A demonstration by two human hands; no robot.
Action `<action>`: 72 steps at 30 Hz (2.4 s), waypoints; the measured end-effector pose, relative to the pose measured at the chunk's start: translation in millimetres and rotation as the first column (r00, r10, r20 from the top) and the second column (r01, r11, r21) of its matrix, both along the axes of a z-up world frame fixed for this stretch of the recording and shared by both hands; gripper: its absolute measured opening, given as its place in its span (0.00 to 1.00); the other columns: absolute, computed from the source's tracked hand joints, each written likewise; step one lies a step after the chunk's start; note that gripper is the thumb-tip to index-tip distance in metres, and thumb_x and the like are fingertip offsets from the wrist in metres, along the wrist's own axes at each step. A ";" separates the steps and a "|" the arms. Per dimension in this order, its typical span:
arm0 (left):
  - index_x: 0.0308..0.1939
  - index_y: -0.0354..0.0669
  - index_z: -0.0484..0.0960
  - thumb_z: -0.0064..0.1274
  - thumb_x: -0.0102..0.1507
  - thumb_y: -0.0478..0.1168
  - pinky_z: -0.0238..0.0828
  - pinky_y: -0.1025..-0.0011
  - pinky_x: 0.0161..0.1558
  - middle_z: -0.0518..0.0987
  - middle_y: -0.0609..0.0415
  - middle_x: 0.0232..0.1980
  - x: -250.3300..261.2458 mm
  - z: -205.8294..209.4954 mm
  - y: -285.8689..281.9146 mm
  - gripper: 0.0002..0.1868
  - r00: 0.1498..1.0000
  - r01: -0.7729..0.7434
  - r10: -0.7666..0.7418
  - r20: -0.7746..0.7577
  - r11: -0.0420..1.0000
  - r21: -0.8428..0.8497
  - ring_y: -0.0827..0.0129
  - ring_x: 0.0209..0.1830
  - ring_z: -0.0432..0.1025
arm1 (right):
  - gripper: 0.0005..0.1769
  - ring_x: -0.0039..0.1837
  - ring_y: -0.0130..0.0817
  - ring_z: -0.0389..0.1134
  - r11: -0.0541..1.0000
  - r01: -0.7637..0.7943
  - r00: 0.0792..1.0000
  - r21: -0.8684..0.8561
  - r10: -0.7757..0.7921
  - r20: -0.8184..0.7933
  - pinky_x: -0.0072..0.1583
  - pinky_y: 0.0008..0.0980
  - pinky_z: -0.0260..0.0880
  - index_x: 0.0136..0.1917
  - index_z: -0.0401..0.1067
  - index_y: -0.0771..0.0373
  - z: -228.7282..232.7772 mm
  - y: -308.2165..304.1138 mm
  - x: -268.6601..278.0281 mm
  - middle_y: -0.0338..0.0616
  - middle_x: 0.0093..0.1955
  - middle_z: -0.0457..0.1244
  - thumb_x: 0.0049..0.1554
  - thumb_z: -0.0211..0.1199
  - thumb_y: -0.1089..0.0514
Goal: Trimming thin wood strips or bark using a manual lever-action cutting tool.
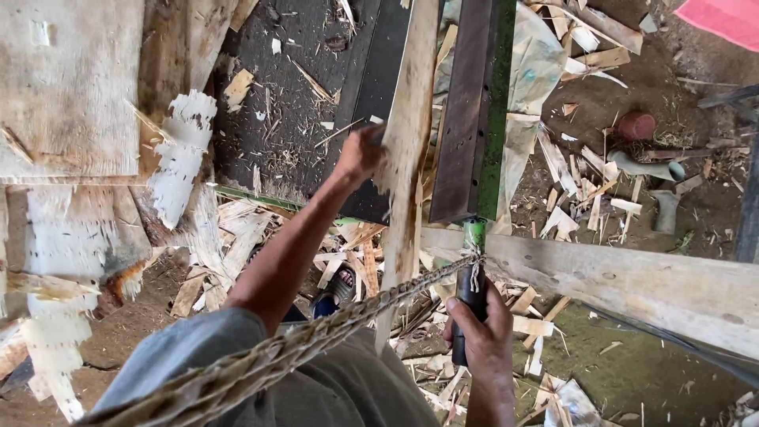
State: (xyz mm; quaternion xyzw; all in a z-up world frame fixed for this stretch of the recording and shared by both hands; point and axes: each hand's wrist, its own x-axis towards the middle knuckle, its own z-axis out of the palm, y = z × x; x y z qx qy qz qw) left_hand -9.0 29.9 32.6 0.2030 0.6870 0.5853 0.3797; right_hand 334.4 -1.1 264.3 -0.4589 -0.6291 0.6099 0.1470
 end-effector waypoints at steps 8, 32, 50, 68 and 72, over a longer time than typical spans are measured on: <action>0.73 0.49 0.70 0.50 0.60 0.27 0.68 0.79 0.22 0.87 0.51 0.39 12.6 1.1 -3.2 0.35 0.999 -0.030 0.024 -0.033 0.982 -0.186 0.83 0.20 0.66 | 0.22 0.28 0.27 0.65 0.999 0.030 1.000 -0.014 -0.030 0.000 0.29 0.28 0.68 0.60 0.68 0.67 -9.6 -7.5 -5.5 0.41 0.34 0.62 0.53 0.65 0.59; 0.70 0.46 0.74 0.50 0.58 0.26 0.74 0.74 0.28 0.88 0.50 0.41 -10.8 10.1 27.0 0.34 0.997 -0.050 0.038 -0.068 0.981 -0.186 0.79 0.23 0.72 | 0.21 0.27 0.30 0.64 0.998 0.025 0.994 -0.052 -0.020 0.103 0.29 0.31 0.67 0.59 0.65 0.67 -11.5 -6.9 -15.5 0.42 0.33 0.61 0.53 0.63 0.61; 0.67 0.44 0.78 0.52 0.54 0.27 0.78 0.71 0.37 0.88 0.46 0.44 -1.9 -68.6 29.4 0.34 0.995 -0.099 0.100 0.005 0.990 -0.105 0.72 0.32 0.80 | 0.22 0.26 0.32 0.62 0.997 0.051 0.964 -0.060 -0.034 0.263 0.29 0.35 0.65 0.63 0.65 0.63 -30.8 -12.0 -25.8 0.45 0.33 0.63 0.57 0.62 0.59; 0.63 0.45 0.79 0.51 0.57 0.30 0.72 0.70 0.25 0.87 0.48 0.38 -30.6 -21.1 7.7 0.28 0.989 -0.131 0.140 0.039 0.975 -0.178 0.72 0.25 0.76 | 0.26 0.30 0.37 0.67 1.000 0.014 0.954 -0.018 -0.008 0.299 0.31 0.37 0.69 0.65 0.61 0.64 -116.2 -14.3 -18.7 0.50 0.39 0.67 0.56 0.63 0.56; 0.47 0.39 0.79 0.49 0.60 0.32 0.70 0.71 0.19 0.80 0.54 0.30 -47.0 -18.1 -23.6 0.12 0.955 -0.101 0.096 0.280 0.995 0.002 0.73 0.20 0.72 | 0.25 0.38 0.39 0.68 0.990 0.101 0.937 -0.096 -0.062 0.344 0.36 0.39 0.73 0.69 0.63 0.62 -105.0 -10.7 -12.6 0.49 0.44 0.67 0.61 0.57 0.52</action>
